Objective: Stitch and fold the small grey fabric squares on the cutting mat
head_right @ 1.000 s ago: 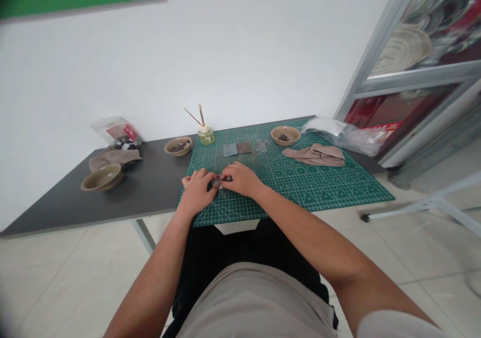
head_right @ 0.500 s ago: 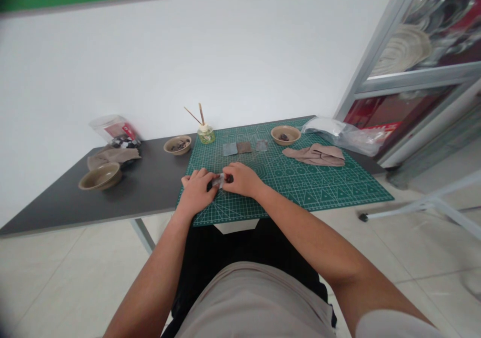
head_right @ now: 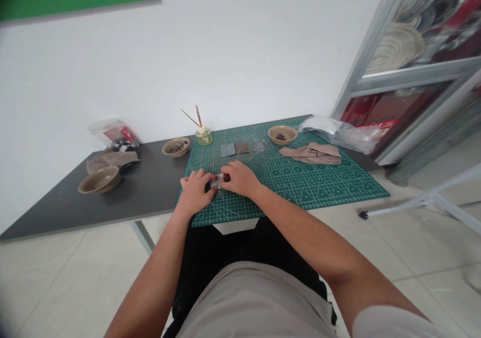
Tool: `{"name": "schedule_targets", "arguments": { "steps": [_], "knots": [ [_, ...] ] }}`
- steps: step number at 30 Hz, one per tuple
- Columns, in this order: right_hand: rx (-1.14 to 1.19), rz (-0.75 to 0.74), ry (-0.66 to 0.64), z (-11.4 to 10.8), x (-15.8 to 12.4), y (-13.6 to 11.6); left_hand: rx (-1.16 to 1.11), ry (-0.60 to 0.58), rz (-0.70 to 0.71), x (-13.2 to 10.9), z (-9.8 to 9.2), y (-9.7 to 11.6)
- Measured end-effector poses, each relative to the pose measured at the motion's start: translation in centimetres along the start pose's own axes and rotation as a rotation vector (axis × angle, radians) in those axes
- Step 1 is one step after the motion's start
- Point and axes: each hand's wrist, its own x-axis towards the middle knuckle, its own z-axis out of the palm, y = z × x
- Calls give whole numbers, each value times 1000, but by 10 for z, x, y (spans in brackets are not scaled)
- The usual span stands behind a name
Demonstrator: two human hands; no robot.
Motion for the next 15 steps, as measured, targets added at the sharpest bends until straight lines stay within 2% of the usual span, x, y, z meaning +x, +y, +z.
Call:
{"name": "schedule_targets", "arguments": {
  "steps": [5, 7, 12, 15],
  "knots": [
    [59, -162, -96, 2, 2, 2, -1, -5, 6, 0, 0, 0],
    [34, -153, -80, 3, 3, 3, -3, -1, 4, 0, 0, 0],
    [-70, -17, 18, 4, 1, 2, -16, 4, 0, 0, 1, -1],
    [-1, -104, -48, 3, 1, 2, -16, 5, 8, 0, 1, -1]
  ]
}}
